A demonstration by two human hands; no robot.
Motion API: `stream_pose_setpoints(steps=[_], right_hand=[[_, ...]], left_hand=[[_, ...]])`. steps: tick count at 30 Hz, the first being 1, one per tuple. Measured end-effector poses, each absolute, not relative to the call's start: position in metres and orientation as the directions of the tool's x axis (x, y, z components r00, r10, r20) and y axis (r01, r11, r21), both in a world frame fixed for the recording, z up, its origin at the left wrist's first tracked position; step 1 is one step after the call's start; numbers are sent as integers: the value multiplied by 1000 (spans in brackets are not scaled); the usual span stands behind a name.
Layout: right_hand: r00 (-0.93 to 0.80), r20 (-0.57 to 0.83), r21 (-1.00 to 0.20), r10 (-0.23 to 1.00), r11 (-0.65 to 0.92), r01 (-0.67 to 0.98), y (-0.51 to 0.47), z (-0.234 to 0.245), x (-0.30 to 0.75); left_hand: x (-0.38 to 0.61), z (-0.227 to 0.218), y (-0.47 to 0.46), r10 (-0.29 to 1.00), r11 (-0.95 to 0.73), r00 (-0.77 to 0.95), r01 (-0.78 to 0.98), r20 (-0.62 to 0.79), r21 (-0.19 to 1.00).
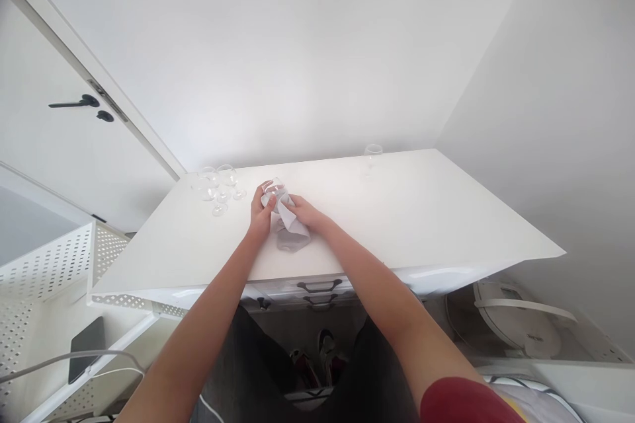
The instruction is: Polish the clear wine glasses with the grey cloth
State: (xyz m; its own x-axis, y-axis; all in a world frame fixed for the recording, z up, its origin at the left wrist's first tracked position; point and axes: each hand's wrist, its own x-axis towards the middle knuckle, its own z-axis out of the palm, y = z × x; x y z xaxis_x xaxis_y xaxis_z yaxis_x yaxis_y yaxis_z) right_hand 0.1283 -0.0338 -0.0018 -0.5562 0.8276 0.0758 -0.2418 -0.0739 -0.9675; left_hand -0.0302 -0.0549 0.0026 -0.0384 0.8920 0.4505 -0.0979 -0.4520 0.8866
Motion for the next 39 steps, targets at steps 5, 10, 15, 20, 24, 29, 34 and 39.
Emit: stream_pose_setpoints(steps=[5, 10, 15, 20, 24, 29, 34, 39], right_hand=[[-457, 122, -990, 881, 79, -114, -30, -6, 128], [-525, -45, -941, 850, -213, -264, -27, -8, 128], [-639, 2, -933, 769, -228, -277, -29, -5, 131], [-599, -20, -970, 801, -160, -181, -32, -4, 132], [-524, -29, -972, 851, -146, -184, -31, -8, 131], [-436, -3, -979, 900, -92, -183, -26, -11, 130], [-295, 34, -987, 955, -13, -159, -18, -15, 130], [285, 116, -989, 951, 138, -57, -6, -23, 148]], left_hand=[[-31, 3, -55, 892, -453, -47, -106, 450, 885], [-34, -3, -49, 905, -424, -81, -152, 417, 893], [-36, -7, -45, 911, -412, -85, -178, 403, 894], [-37, -7, -44, 930, -368, -90, -205, 357, 907], [-37, -9, -42, 942, -334, -96, -196, 321, 922], [-38, -9, -41, 943, -331, -87, -204, 320, 921], [-38, -6, -44, 930, -366, -98, -191, 354, 911], [-36, -3, -48, 926, -376, -90, -144, 367, 915]])
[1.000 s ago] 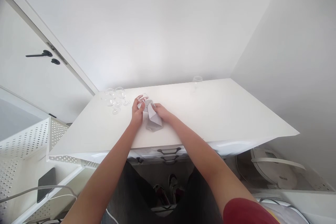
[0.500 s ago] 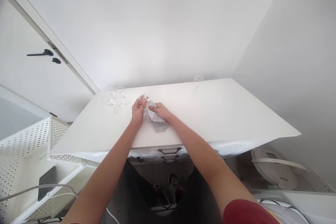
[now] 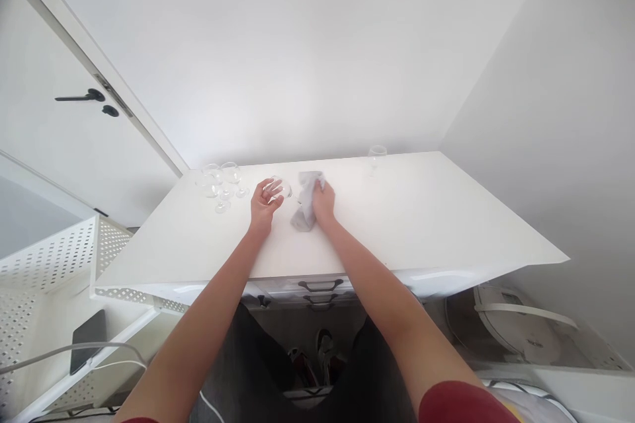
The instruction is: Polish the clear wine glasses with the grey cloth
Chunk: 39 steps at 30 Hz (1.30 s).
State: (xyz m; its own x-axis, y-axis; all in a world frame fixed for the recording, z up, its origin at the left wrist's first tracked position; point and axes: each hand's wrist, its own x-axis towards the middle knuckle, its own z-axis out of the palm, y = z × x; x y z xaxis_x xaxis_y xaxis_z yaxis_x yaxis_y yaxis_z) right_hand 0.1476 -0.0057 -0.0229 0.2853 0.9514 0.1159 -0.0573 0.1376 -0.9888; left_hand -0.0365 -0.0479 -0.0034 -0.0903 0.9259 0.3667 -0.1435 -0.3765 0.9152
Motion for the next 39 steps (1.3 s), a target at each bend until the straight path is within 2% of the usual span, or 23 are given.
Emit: stream_pose_setpoints(steps=[2, 5, 7, 10, 11, 13, 19, 28, 30, 34, 39], right_hand=[[429, 131, -988, 894, 151, -12, -2, -25, 157], [432, 101, -992, 896, 123, -23, -2, -24, 160], [313, 48, -985, 948, 98, -145, -5, -21, 155], [-69, 20, -929, 997, -7, -370, -10, -14, 142], [-170, 27, -912, 985, -45, -408, -11, -12, 139], [-245, 26, -898, 969, -85, -433, -12, -11, 136], [-90, -36, -911, 995, -69, -405, -8, -19, 143], [116, -47, -942, 992, -5, -336, -8, -19, 146], [111, -60, -925, 992, -13, -380, -10, -15, 146], [-32, -100, -852, 995, -102, -514, -12, -10, 141], [-59, -101, -896, 993, -117, -427, -8, -18, 140]], left_hand=[[-37, -3, -49, 919, -392, -105, -130, 380, 911], [-37, -1, -49, 905, -421, -132, -147, 404, 895], [-36, 0, -50, 897, -440, -129, -162, 423, 883], [-34, 2, -53, 887, -460, -111, -153, 448, 874], [-33, 3, -54, 885, -465, -105, -143, 454, 874], [-30, 4, -55, 882, -472, -86, -123, 464, 873], [-24, 5, -59, 887, -461, -34, -31, 460, 887], [-24, 6, -61, 874, -485, -31, -8, 485, 874], [-24, 4, -59, 873, -487, -22, 0, 487, 873], [-25, 2, -56, 870, -492, -11, -1, 492, 870], [-25, 3, -59, 871, -490, -4, 57, 491, 870]])
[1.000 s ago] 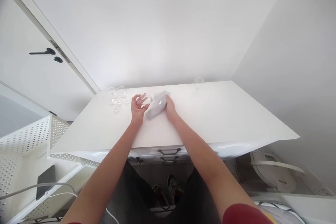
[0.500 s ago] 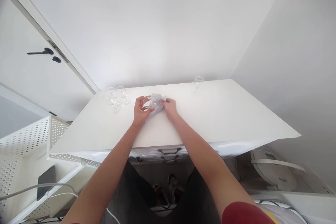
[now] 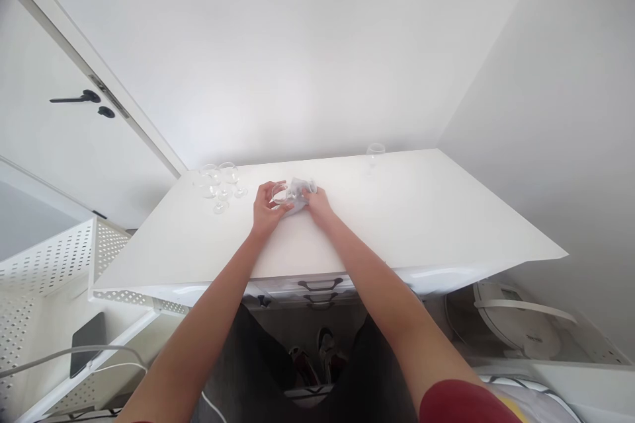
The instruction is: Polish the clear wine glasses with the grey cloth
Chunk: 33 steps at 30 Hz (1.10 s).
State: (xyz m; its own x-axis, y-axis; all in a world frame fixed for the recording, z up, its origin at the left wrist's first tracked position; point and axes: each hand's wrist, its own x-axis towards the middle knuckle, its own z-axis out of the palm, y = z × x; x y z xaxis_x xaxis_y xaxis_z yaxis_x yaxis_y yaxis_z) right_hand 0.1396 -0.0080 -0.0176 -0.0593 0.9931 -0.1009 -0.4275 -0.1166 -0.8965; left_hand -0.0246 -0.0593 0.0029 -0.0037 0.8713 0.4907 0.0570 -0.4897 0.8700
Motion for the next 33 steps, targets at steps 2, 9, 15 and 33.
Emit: stream_pose_setpoints(steps=[2, 9, 15, 33], right_hand=[[23, -99, -918, 995, -83, -388, -7, -21, 142], [182, -48, -954, 982, 9, -299, -9, -19, 146], [100, 24, -974, 995, 46, -224, -6, -24, 145], [500, 431, -860, 751, 174, 480, -4, -12, 174]], left_hand=[[-24, 4, -60, 872, -488, -5, 69, 489, 870], [-23, 5, -60, 871, -488, -21, 71, 490, 870], [-24, 5, -61, 876, -479, -25, 72, 482, 875], [-32, 5, -57, 804, -507, -311, 87, 507, 858]])
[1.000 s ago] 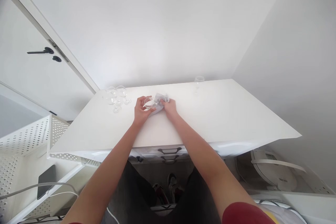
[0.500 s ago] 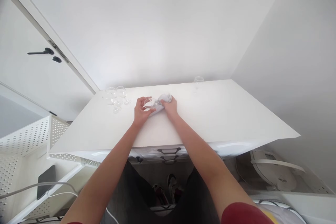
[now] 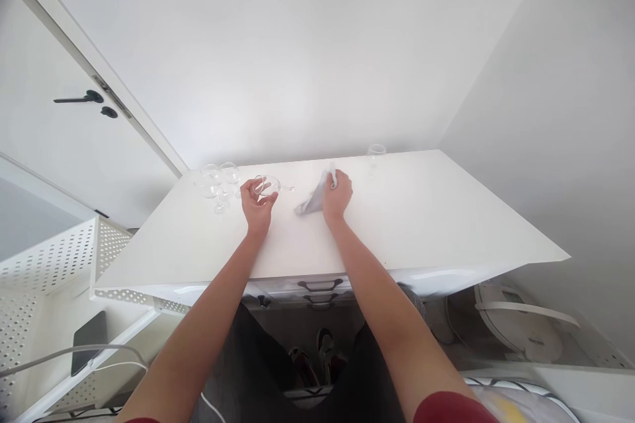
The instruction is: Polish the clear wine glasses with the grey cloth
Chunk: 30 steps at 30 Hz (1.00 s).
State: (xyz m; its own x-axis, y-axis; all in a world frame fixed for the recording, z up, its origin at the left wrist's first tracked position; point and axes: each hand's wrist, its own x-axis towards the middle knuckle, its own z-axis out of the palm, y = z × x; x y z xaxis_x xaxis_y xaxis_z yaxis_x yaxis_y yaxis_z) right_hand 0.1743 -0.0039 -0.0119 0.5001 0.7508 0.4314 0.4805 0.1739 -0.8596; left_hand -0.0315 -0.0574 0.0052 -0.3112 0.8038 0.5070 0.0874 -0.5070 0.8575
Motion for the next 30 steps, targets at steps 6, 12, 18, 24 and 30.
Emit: stream_pose_setpoints(steps=[6, 12, 18, 24, 30], right_hand=[[-272, 227, -478, 935, 350, 806, -13, -25, 145], [-345, 150, -346, 927, 376, 860, -20, -27, 142], [-347, 170, -395, 922, 386, 834, -12, -25, 150], [-70, 261, -720, 963, 243, 650, -15, -16, 156], [158, 401, -900, 903, 355, 252, -27, 1, 153]], left_hand=[[-32, 7, -59, 776, -517, -359, 109, 519, 849], [-32, 6, -58, 787, -502, -341, 130, 514, 855], [-33, 6, -59, 817, -478, -316, 96, 482, 873], [-32, 5, -60, 832, -465, -271, 133, 484, 875], [-32, 0, -54, 857, -453, -234, 88, 460, 887]])
